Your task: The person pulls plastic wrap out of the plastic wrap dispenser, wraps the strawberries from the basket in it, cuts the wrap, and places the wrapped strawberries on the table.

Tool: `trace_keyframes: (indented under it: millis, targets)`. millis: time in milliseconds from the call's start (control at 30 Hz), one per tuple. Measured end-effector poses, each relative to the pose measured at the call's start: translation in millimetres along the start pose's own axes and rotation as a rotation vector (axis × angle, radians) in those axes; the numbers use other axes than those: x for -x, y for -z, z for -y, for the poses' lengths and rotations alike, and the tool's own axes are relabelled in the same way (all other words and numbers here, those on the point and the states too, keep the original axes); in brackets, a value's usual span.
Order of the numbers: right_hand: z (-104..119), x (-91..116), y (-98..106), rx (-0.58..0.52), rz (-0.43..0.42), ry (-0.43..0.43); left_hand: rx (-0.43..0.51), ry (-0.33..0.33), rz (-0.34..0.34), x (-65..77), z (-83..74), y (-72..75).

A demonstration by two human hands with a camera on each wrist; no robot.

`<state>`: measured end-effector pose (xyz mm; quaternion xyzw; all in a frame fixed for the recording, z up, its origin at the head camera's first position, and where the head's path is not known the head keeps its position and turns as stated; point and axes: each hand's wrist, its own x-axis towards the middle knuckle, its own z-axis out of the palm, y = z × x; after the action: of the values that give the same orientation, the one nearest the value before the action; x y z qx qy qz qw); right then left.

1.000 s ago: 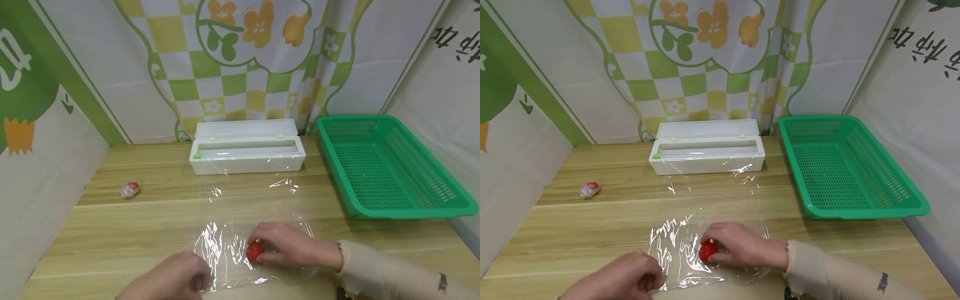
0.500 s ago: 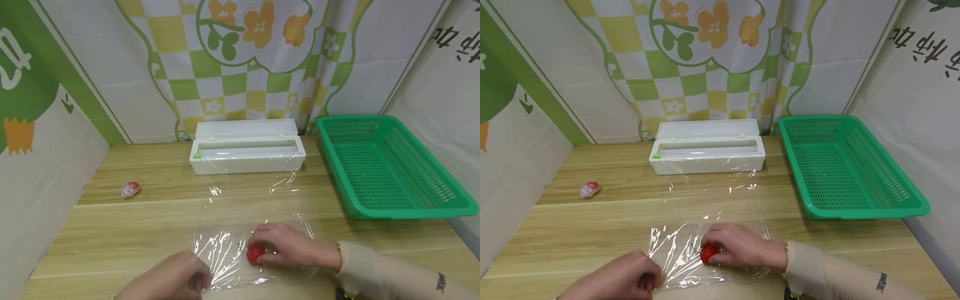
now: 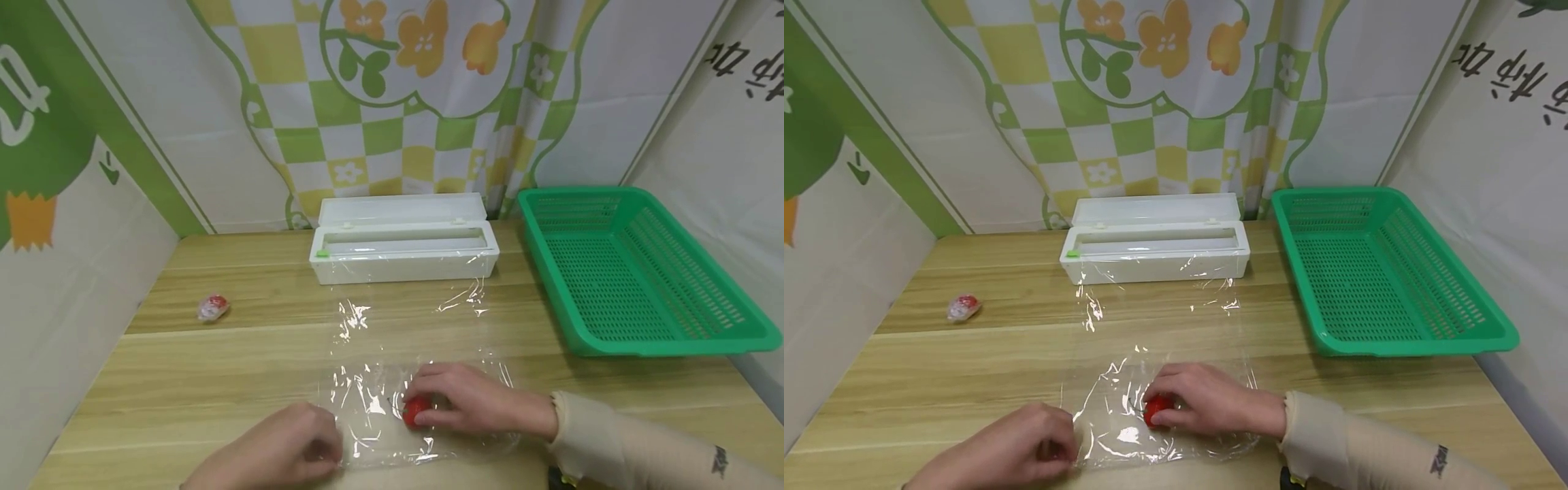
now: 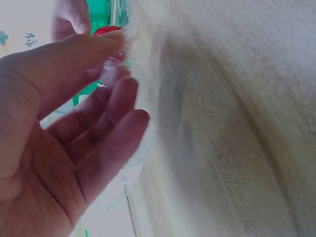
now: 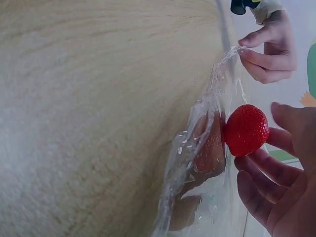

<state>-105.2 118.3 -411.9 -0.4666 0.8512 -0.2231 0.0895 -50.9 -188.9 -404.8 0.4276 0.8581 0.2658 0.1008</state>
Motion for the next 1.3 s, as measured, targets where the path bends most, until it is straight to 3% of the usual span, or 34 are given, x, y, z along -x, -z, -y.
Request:
trace_keyframes:
  millis: [167,400,600,800,1033,1300]
  targets:
    - [-1.0,0.0,-0.5,-0.017,0.001,0.004,0.125,0.042,-0.050,-0.6,-0.1,2.8]
    - [-1.8,1.0,0.6,-0.010,0.026,0.006,0.349,0.070,-0.233,-1.2,2.3,5.8]
    - [-2.3,2.2,0.1,0.036,0.025,0.057,0.535,0.154,-0.255,-1.5,2.3,8.8]
    - [-4.1,1.9,0.0,0.075,0.042,0.054,0.571,0.178,-0.267,-1.6,3.8,10.7]
    - [-8.7,-1.0,1.2,-0.013,0.041,0.080,0.558,0.164,-0.286,0.1,6.2,13.0]
    - [-13.1,-5.2,3.7,-0.071,0.039,0.123,0.552,0.217,-0.281,3.6,11.6,16.1]
